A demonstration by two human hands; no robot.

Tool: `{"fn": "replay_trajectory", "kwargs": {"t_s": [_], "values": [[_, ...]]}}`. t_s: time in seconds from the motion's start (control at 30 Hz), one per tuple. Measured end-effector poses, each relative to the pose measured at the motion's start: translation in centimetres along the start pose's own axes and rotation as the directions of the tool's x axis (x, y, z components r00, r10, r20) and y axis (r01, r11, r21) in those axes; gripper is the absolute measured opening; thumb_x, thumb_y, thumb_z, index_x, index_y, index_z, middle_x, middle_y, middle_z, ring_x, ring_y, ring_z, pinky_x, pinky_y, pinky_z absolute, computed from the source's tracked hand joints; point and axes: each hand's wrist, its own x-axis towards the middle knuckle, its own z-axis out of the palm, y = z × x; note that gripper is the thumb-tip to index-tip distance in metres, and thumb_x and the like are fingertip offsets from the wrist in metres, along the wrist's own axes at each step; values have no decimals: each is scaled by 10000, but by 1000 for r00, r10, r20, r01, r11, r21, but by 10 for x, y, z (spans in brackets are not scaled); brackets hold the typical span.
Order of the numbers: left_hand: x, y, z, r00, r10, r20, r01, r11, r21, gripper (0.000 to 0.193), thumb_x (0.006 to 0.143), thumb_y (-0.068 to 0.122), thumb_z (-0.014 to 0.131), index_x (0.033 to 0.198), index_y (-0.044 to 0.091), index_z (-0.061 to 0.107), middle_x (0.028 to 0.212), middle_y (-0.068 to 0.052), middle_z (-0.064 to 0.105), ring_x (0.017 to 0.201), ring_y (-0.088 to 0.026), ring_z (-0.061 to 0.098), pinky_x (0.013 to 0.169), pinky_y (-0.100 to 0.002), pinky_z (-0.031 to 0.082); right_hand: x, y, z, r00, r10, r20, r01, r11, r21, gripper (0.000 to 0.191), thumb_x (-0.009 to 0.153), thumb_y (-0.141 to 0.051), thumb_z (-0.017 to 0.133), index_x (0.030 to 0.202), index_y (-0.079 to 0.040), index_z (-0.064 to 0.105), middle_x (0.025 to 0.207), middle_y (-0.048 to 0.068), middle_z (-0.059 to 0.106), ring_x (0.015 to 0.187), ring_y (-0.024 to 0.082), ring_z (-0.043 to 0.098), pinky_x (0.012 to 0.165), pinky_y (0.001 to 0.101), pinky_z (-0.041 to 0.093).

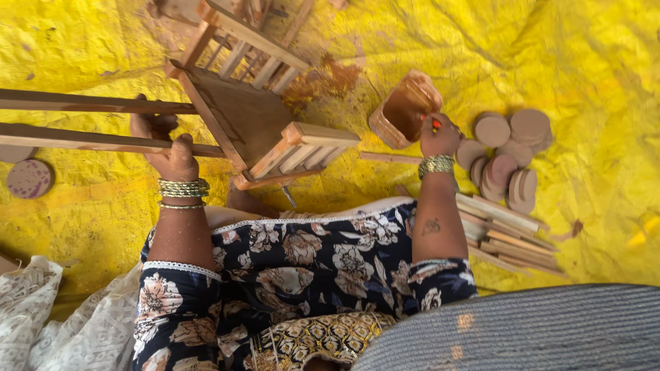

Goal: The person sits on a tarp-covered floor and applies a brown stain or glue with a brush to a small wooden chair, dipping the brush into a jar and coating the seat, rails and legs. They rotate and reposition the chair to reach different surfaces, then hold a long wooden stick while brushing the chair's edges.

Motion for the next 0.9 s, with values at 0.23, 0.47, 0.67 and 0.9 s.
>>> {"fn": "replay_trajectory", "kwargs": {"t_s": [0.23,0.47,0.67,0.9], "values": [[-6,19,-2,993,11,118,-28,990,139,1059,916,691,762,1622,11,359,1384,-84,556,1080,-166,573,918,-304,498,2,18,15,978,190,84,-201,764,614,117,1005,-161,708,1009,-45,723,869,59,739,761,128,687,723,277,550],[19,17,9,980,39,195,-50,997,54,1040,956,661,761,1657,23,333,1454,-112,563,1133,-169,580,985,-318,504,1,25,4,960,279,-23,-138,543,828,146,1003,-136,734,1037,-5,678,857,49,709,685,118,659,652,250,537],[19,3,4,973,-70,219,68,998,13,851,954,352,691,1651,18,333,1490,-114,583,1168,-173,594,1032,-320,510,2,31,0,950,313,3,-178,532,828,197,1013,-191,724,1072,-6,688,814,64,711,686,119,673,630,249,538],[30,-25,-13,960,-237,149,262,948,-182,758,944,167,600,1664,38,402,1487,-101,558,1171,-177,541,1009,-302,478,6,33,-3,938,345,42,-226,512,829,185,1007,-180,732,1054,-7,684,754,67,694,627,110,629,592,241,506]]}}
